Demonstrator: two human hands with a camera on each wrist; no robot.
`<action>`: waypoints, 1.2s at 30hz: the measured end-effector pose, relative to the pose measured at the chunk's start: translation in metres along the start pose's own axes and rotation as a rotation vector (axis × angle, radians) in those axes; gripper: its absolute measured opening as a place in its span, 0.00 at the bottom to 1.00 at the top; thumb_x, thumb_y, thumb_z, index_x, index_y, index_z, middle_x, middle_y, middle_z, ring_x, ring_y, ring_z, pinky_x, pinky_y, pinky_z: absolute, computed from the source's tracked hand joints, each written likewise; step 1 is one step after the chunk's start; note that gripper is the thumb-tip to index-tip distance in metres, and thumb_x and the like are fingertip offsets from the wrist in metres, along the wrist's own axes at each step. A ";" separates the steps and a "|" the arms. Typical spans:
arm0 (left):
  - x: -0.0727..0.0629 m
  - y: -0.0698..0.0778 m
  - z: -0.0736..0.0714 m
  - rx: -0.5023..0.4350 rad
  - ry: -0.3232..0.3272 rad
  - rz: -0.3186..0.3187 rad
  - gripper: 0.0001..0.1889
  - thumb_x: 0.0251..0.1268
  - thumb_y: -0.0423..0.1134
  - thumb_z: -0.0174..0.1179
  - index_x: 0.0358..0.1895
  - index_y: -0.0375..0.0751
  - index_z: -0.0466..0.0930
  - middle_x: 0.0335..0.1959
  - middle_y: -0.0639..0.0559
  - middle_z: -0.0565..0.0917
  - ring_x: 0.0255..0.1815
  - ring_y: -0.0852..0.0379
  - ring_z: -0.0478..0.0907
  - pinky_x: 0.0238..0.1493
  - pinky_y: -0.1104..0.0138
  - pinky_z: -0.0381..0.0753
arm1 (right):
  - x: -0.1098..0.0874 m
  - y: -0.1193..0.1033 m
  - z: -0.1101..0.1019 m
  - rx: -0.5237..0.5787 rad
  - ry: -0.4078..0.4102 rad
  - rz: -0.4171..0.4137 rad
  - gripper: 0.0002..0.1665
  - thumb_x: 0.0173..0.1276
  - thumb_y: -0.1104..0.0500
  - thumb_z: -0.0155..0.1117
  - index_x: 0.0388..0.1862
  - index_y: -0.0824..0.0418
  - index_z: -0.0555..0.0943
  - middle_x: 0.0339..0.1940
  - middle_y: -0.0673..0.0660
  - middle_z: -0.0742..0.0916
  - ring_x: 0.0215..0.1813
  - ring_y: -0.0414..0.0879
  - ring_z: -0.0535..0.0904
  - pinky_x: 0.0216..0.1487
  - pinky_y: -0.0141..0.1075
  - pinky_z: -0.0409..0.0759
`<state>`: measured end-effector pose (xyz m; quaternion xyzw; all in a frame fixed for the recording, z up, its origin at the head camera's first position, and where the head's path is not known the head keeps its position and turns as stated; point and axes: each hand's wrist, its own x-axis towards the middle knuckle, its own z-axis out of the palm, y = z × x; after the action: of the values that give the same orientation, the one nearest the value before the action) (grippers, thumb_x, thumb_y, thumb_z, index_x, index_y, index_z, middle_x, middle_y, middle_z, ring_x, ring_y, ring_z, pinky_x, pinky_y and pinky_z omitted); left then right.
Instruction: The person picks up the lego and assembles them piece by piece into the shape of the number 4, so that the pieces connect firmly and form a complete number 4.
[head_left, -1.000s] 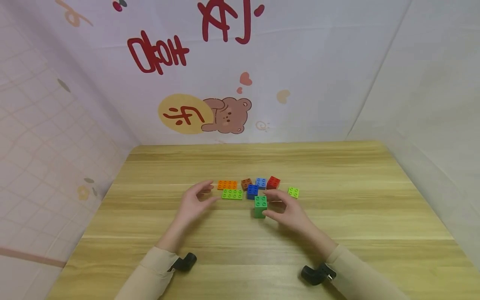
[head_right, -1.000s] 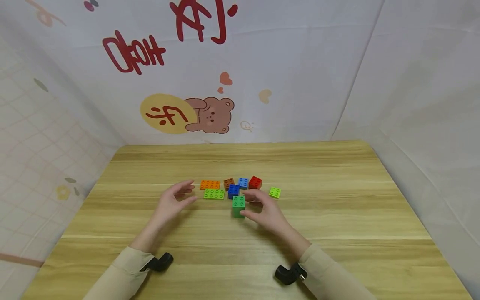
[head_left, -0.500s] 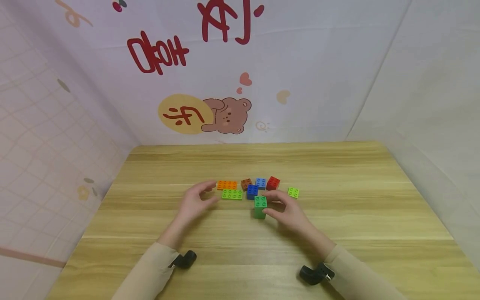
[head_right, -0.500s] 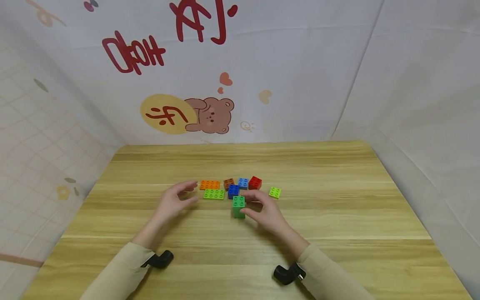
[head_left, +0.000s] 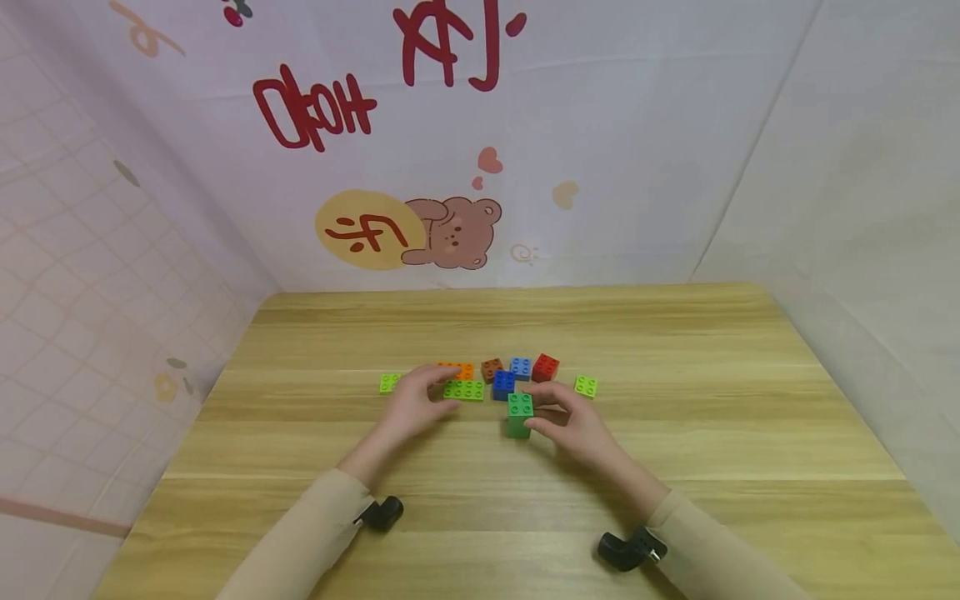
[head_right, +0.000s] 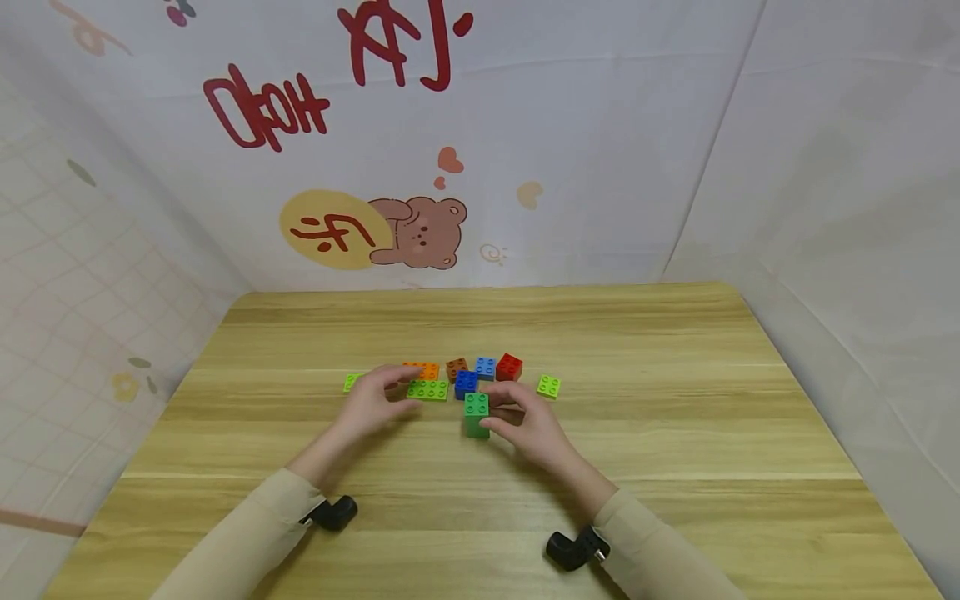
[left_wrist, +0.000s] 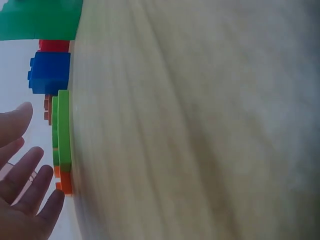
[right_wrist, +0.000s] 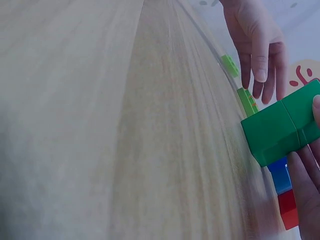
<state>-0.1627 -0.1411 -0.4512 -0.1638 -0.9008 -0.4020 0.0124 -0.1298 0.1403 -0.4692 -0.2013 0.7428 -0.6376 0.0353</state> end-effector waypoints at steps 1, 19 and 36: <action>0.001 0.000 0.001 0.005 -0.003 -0.002 0.26 0.53 0.33 0.75 0.59 0.39 0.82 0.55 0.45 0.83 0.57 0.46 0.77 0.61 0.52 0.74 | 0.000 0.000 0.000 -0.001 0.001 0.002 0.24 0.61 0.71 0.71 0.57 0.67 0.78 0.56 0.63 0.82 0.54 0.50 0.80 0.55 0.43 0.81; 0.011 -0.003 0.008 0.049 -0.050 -0.008 0.24 0.51 0.36 0.76 0.54 0.41 0.85 0.53 0.46 0.84 0.57 0.44 0.77 0.63 0.51 0.71 | 0.000 0.004 -0.002 -0.025 -0.015 0.002 0.24 0.62 0.70 0.71 0.58 0.65 0.78 0.58 0.61 0.81 0.56 0.53 0.80 0.55 0.42 0.81; 0.009 -0.009 0.010 0.048 -0.062 -0.012 0.21 0.50 0.37 0.77 0.51 0.41 0.88 0.48 0.48 0.86 0.53 0.46 0.77 0.59 0.52 0.72 | 0.000 0.002 -0.001 -0.014 -0.010 0.015 0.24 0.62 0.70 0.71 0.57 0.64 0.78 0.57 0.61 0.82 0.56 0.56 0.80 0.55 0.41 0.81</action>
<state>-0.1731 -0.1368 -0.4624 -0.1704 -0.9112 -0.3749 -0.0141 -0.1307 0.1416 -0.4709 -0.1993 0.7484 -0.6312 0.0424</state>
